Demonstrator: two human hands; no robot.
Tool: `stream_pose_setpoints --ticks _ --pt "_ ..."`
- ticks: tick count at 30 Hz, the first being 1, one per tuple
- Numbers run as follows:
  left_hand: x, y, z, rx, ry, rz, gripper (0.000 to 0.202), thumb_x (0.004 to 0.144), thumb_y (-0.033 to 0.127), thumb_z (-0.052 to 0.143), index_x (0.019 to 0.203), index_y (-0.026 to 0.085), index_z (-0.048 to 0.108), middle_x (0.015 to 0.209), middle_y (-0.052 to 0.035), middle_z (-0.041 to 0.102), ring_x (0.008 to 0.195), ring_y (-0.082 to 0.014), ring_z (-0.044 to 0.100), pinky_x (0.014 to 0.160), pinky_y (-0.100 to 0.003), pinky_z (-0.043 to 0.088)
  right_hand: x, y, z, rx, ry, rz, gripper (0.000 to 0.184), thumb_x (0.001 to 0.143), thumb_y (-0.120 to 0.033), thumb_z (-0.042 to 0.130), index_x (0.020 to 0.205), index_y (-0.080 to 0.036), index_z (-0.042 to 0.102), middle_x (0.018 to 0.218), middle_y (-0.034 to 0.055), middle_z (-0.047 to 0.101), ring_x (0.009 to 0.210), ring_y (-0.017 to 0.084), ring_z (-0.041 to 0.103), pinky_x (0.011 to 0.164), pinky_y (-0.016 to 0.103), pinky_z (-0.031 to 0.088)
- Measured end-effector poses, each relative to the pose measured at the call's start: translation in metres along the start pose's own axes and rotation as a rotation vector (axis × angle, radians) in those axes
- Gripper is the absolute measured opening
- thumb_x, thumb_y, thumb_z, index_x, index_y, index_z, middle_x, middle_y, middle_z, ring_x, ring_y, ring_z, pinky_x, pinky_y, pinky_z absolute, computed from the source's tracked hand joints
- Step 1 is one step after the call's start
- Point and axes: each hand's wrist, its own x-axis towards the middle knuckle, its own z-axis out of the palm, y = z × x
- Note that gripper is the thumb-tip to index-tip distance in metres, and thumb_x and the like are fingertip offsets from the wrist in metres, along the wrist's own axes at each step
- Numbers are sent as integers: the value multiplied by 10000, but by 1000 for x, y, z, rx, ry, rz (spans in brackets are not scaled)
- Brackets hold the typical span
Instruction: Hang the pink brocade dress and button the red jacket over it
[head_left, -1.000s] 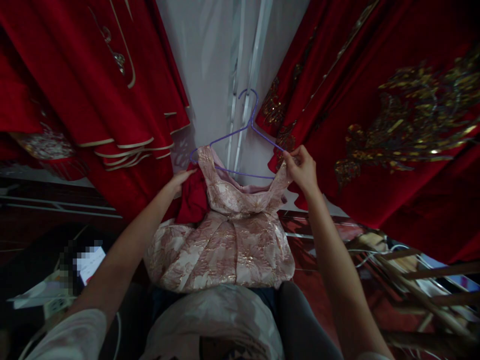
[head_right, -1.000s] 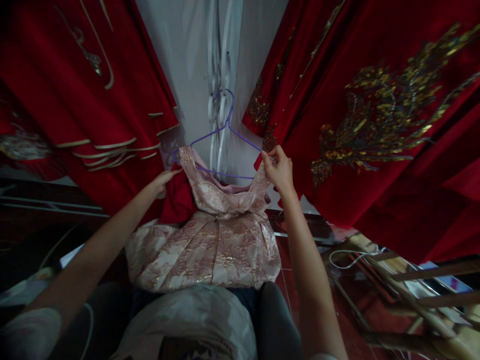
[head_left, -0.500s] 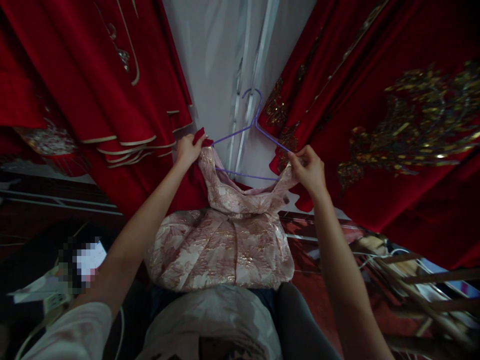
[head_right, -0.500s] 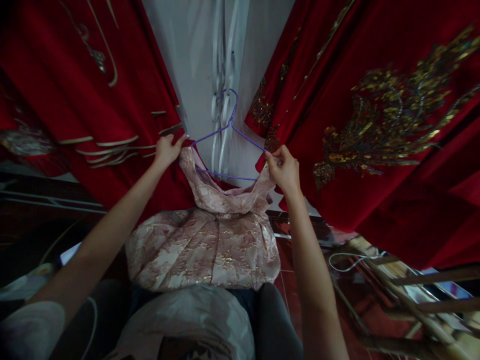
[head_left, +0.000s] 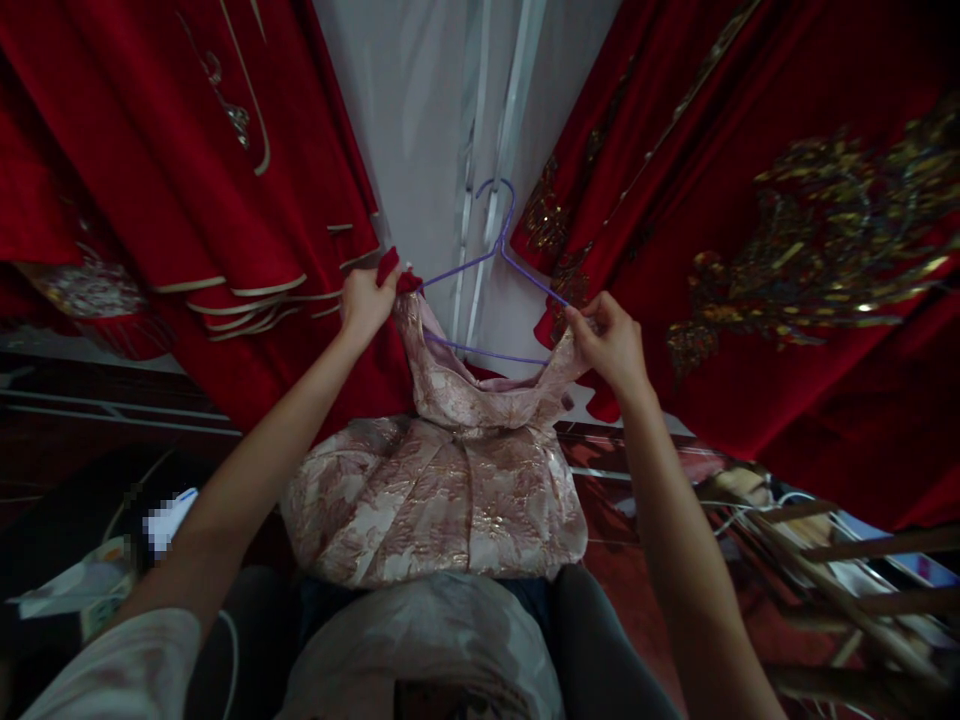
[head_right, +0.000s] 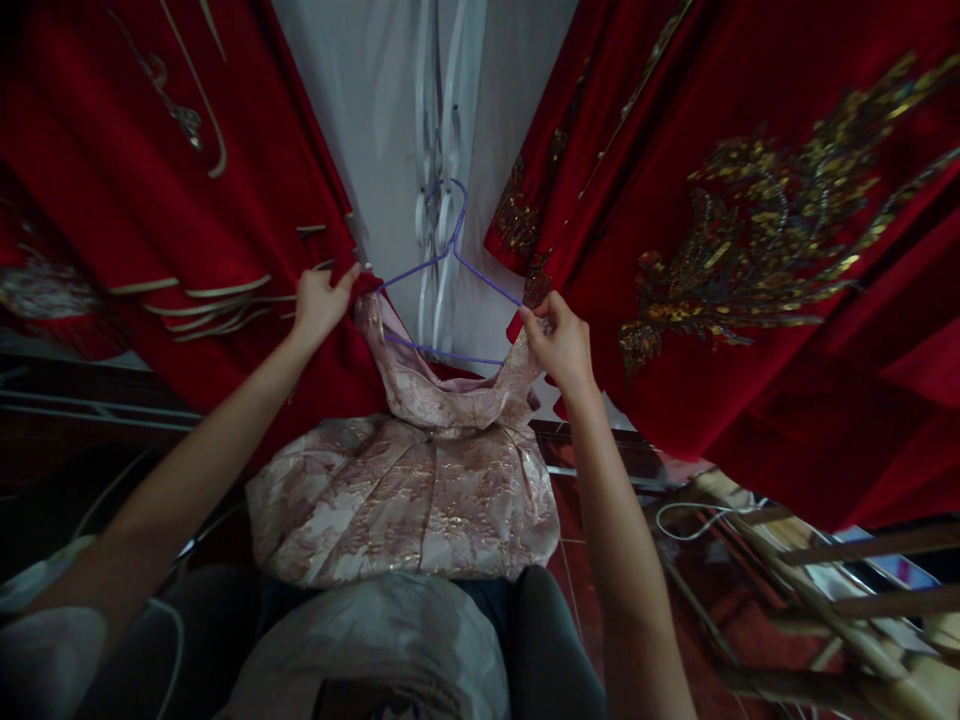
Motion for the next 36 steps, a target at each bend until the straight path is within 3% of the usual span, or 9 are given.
stream_pose_setpoints --ticks 4,7,10,14,17,23,27,30,36 --pt "-27 70 10 -146 -93 191 444 835 464 565 525 169 445 512 2 421 691 -162 576 620 -226 440 -3 -4 -5 66 -68 -8 391 800 -579 564 695 -211 479 589 -17 540 541 120 467 525 238 331" --pt "-41 89 5 -198 -141 277 447 834 476 564 533 162 460 509 16 423 653 -140 566 585 -210 434 3 3 -10 107 -67 28 459 821 -619 509 638 -201 458 515 -32 452 491 100 406 487 233 301" --pt "-42 81 -3 -231 -175 306 394 827 469 576 598 152 527 549 18 495 670 -140 580 589 -208 444 25 15 -13 148 -317 101 530 790 -663 516 564 -188 457 481 -28 426 450 89 369 452 240 281" --pt "-34 62 -10 -248 -195 294 351 833 475 567 724 143 603 660 0 599 719 -151 609 647 -224 478 67 20 3 237 -973 186 485 682 -643 660 657 -159 648 602 62 630 490 139 511 468 285 399" --pt "-27 54 -11 -256 -192 269 339 820 486 588 832 149 620 784 -21 645 809 -169 632 741 -249 502 86 8 28 285 -1189 156 414 656 -593 710 787 -200 718 794 86 716 659 180 634 583 308 498" --pt "-6 35 4 -336 -351 137 316 765 436 661 900 152 635 922 -43 666 918 -201 625 821 -301 505 77 -26 68 249 -1280 140 230 690 -438 740 778 -227 721 845 60 725 874 199 647 718 318 517" --pt "7 24 26 -314 -545 28 253 749 375 658 823 133 637 790 -23 643 863 -210 608 812 -327 497 63 -40 72 302 -1336 177 226 770 -421 678 829 -204 700 939 66 723 927 178 631 754 323 505" --pt "11 25 39 -165 -535 70 181 685 287 703 762 137 636 863 -35 618 1002 -237 562 950 -377 429 59 -42 67 347 -1322 188 279 828 -444 608 876 -181 690 1032 86 708 1004 187 618 801 355 501" --pt "7 40 23 -285 -683 -25 288 690 389 675 831 141 630 839 -22 628 876 -202 586 880 -367 456 62 -35 67 457 -1489 258 382 840 -473 572 1050 -172 680 1317 96 574 1260 229 480 1010 387 410"
